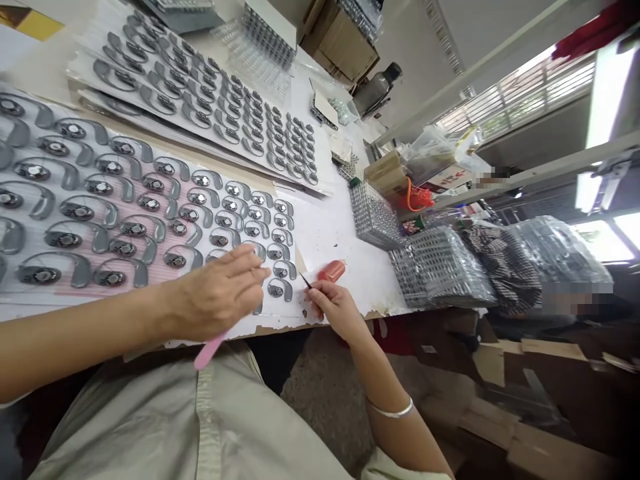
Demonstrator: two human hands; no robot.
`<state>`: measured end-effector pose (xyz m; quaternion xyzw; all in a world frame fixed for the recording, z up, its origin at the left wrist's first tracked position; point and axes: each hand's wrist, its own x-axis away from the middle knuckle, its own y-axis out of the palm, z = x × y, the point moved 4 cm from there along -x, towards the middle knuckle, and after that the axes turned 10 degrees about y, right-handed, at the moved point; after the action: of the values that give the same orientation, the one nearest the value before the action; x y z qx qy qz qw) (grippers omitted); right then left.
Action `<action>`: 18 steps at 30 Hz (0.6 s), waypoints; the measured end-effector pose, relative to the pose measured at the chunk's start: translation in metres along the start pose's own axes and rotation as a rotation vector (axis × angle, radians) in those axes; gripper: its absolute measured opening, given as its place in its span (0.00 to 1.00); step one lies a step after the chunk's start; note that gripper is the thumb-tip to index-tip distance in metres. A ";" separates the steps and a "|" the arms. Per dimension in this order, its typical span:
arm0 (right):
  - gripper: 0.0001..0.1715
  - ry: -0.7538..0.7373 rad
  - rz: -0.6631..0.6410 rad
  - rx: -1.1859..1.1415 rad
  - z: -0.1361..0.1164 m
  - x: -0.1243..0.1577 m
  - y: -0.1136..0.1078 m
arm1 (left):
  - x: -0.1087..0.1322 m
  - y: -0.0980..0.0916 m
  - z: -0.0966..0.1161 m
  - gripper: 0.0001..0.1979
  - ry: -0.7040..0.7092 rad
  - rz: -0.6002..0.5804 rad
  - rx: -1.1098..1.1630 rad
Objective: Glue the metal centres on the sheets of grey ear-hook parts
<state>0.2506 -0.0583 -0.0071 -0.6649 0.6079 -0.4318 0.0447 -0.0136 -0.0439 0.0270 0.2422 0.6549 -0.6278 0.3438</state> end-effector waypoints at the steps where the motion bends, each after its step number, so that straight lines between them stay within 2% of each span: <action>1: 0.21 -0.005 -0.019 0.018 0.000 -0.003 0.002 | -0.006 0.002 0.007 0.10 0.049 -0.051 -0.006; 4: 0.25 -0.052 0.000 0.122 -0.003 -0.010 0.004 | -0.026 0.014 0.029 0.09 0.164 -0.225 0.025; 7: 0.31 -0.062 0.029 0.229 -0.006 -0.016 0.006 | -0.044 0.030 0.049 0.08 0.216 -0.276 0.017; 9: 0.32 -0.076 0.047 0.292 -0.008 -0.019 0.008 | -0.052 0.045 0.054 0.08 0.117 -0.355 0.001; 12: 0.31 -0.131 0.058 0.377 -0.010 -0.022 0.011 | -0.055 0.068 0.051 0.13 -0.074 -0.536 -0.055; 15: 0.30 -0.166 0.095 0.435 -0.011 -0.024 0.012 | -0.053 0.085 0.048 0.20 -0.130 -0.666 -0.128; 18: 0.29 -0.192 0.116 0.449 -0.011 -0.026 0.011 | -0.049 0.094 0.046 0.22 -0.140 -0.724 -0.126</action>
<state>0.2381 -0.0343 -0.0201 -0.6401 0.5268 -0.4877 0.2736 0.0954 -0.0753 0.0038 -0.0704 0.7103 -0.6823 0.1579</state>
